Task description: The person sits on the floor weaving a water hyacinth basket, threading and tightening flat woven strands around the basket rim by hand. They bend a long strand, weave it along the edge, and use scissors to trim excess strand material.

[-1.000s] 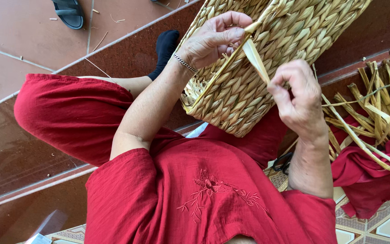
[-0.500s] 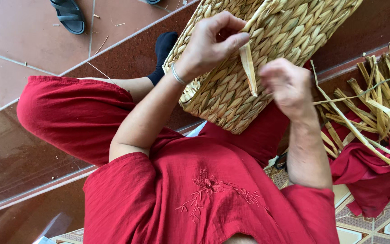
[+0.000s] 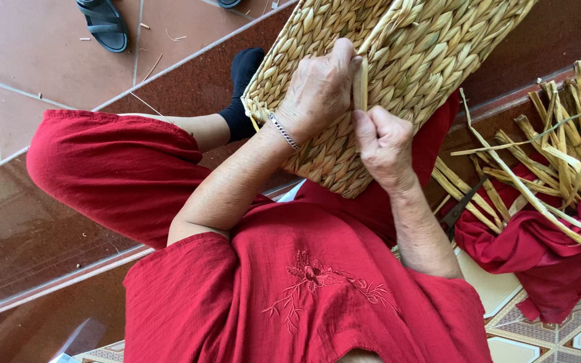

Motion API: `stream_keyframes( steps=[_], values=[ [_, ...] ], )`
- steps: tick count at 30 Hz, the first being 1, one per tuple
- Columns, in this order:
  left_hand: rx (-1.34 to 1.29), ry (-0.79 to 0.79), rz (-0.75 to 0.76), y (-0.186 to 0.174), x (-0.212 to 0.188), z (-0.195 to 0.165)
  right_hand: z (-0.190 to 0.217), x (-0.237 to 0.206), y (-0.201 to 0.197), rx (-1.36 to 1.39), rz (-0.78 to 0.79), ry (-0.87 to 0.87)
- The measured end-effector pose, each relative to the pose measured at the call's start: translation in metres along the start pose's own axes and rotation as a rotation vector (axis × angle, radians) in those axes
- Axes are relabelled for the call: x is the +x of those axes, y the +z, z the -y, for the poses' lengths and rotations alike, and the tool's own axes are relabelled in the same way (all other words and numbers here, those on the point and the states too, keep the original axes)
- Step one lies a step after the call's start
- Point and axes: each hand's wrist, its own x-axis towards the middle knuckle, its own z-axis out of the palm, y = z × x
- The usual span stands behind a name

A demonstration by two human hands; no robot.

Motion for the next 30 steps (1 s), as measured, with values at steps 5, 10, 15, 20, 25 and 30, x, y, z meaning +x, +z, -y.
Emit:
stream_keyframes(
  steps=[5,10,15,20,25,30],
  values=[
    [-0.006,-0.007,-0.018,0.001,-0.002,0.003,-0.005,-0.007,0.011,-0.174,-0.085,-0.172],
    [-0.040,0.043,-0.077,-0.006,0.007,0.001,-0.004,-0.006,0.006,-0.068,-0.092,-0.065],
    [-0.069,0.224,-0.135,-0.030,-0.002,-0.010,0.009,-0.003,-0.008,0.135,-0.074,0.050],
    [0.030,0.214,-0.138,-0.034,-0.007,-0.017,0.026,0.003,-0.008,0.008,-0.071,-0.198],
    [-0.156,0.042,-0.146,-0.016,0.002,0.007,0.008,0.041,-0.002,0.000,-0.056,-0.407],
    [-1.107,-0.583,0.126,-0.008,0.009,0.046,-0.016,0.077,-0.015,-0.292,-0.083,-0.360]
  ],
)
